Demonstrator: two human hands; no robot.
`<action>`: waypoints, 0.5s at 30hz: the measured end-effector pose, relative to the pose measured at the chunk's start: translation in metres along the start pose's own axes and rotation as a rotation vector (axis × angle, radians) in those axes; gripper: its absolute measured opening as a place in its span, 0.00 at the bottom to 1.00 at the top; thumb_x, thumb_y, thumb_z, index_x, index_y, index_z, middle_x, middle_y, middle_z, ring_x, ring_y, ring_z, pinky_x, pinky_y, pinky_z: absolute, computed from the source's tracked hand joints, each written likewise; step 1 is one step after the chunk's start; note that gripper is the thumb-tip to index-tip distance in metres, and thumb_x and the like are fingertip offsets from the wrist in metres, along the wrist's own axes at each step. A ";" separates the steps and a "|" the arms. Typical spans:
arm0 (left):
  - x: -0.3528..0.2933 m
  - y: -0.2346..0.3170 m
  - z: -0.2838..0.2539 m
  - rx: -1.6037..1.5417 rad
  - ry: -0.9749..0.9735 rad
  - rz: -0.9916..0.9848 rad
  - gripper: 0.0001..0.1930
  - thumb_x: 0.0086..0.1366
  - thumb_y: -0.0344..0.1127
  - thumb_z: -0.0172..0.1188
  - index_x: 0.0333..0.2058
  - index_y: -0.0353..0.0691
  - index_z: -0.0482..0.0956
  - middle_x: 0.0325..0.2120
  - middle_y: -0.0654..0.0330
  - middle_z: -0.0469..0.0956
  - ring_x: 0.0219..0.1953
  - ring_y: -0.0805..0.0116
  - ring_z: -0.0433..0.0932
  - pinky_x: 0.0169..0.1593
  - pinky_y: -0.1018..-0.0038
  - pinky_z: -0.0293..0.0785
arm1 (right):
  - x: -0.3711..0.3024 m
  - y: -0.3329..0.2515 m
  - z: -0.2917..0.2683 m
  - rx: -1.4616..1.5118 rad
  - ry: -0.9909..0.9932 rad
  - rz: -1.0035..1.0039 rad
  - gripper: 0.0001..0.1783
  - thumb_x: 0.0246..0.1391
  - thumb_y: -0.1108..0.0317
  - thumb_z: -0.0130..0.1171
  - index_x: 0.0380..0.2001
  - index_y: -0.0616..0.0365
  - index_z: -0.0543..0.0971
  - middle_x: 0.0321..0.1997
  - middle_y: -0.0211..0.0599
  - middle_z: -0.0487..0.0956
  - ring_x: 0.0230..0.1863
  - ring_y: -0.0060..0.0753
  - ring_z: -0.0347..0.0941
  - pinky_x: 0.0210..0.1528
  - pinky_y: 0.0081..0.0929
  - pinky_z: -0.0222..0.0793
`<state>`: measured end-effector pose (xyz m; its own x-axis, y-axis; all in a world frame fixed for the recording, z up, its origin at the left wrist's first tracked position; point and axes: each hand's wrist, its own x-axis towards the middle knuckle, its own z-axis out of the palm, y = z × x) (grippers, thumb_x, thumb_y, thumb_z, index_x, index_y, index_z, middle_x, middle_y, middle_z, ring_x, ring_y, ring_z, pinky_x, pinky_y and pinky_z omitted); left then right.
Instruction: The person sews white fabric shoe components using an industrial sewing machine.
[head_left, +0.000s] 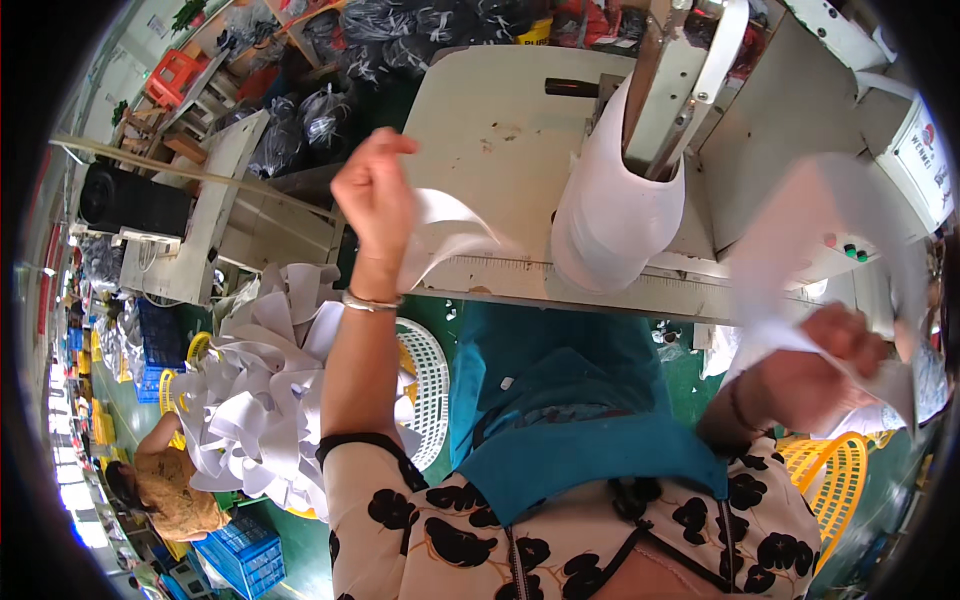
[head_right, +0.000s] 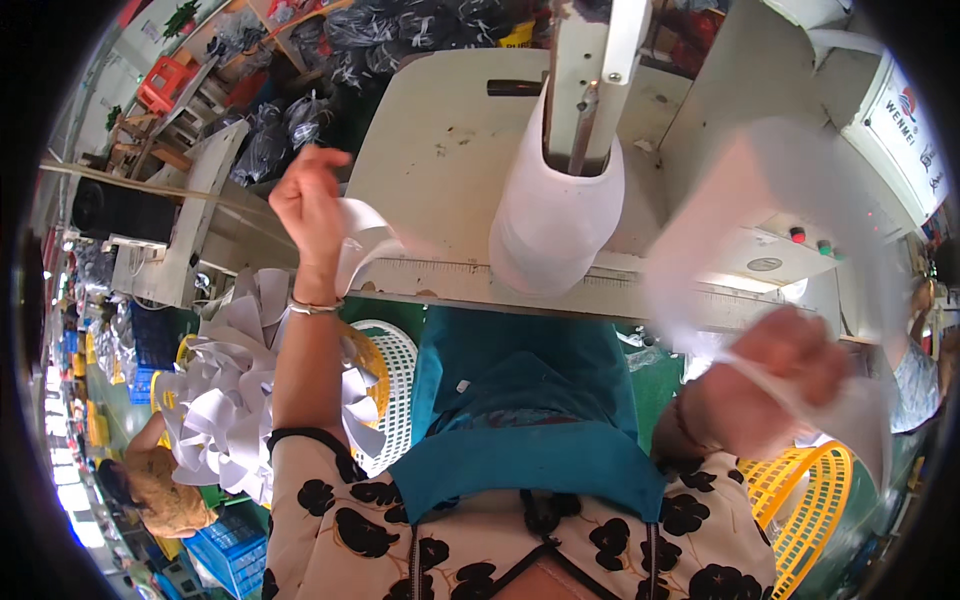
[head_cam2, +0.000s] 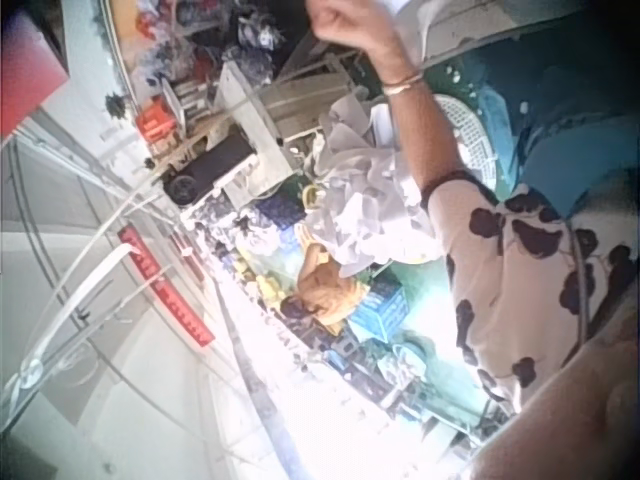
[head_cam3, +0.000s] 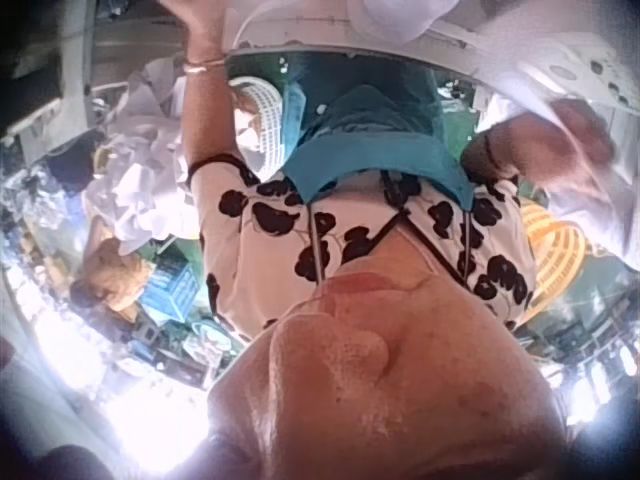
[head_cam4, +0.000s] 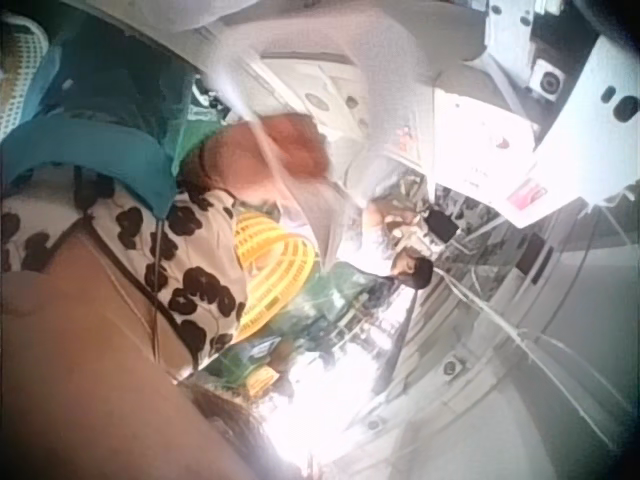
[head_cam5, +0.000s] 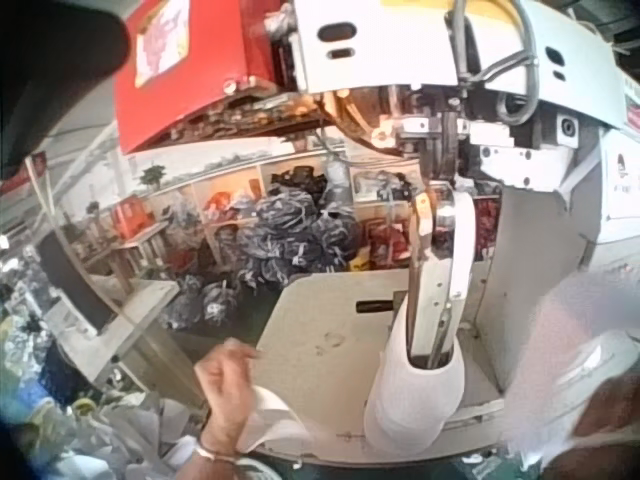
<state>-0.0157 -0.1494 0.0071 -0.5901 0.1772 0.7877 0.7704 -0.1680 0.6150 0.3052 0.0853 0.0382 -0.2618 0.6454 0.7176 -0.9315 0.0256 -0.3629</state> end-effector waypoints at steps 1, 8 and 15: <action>-0.002 -0.005 -0.003 0.149 0.078 -0.155 0.17 0.66 0.36 0.48 0.21 0.32 0.75 0.12 0.67 0.63 0.17 0.85 0.57 0.20 0.82 0.51 | 0.007 -0.004 0.004 -0.077 -0.087 -0.007 0.10 0.51 0.63 0.56 0.24 0.53 0.67 0.23 0.26 0.62 0.31 0.26 0.58 0.39 0.29 0.54; 0.005 -0.028 0.026 0.705 -0.178 0.365 0.08 0.61 0.35 0.53 0.25 0.41 0.78 0.13 0.61 0.72 0.12 0.66 0.68 0.18 0.74 0.59 | -0.002 0.043 0.042 -0.157 -0.255 0.405 0.08 0.52 0.70 0.51 0.33 0.55 0.63 0.21 0.34 0.68 0.17 0.27 0.63 0.16 0.19 0.57; -0.008 -0.013 0.046 0.443 -0.447 0.075 0.12 0.63 0.39 0.49 0.30 0.39 0.78 0.28 0.55 0.79 0.31 0.61 0.77 0.39 0.69 0.67 | 0.017 0.073 0.037 0.083 -0.391 0.824 0.10 0.51 0.77 0.48 0.38 0.58 0.69 0.38 0.28 0.69 0.37 0.17 0.64 0.40 0.14 0.58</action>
<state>-0.0102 -0.1041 -0.0090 -0.4466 0.5844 0.6775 0.8890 0.2043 0.4098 0.2233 0.0696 0.0456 -0.9043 0.1302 0.4065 -0.4235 -0.3928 -0.8163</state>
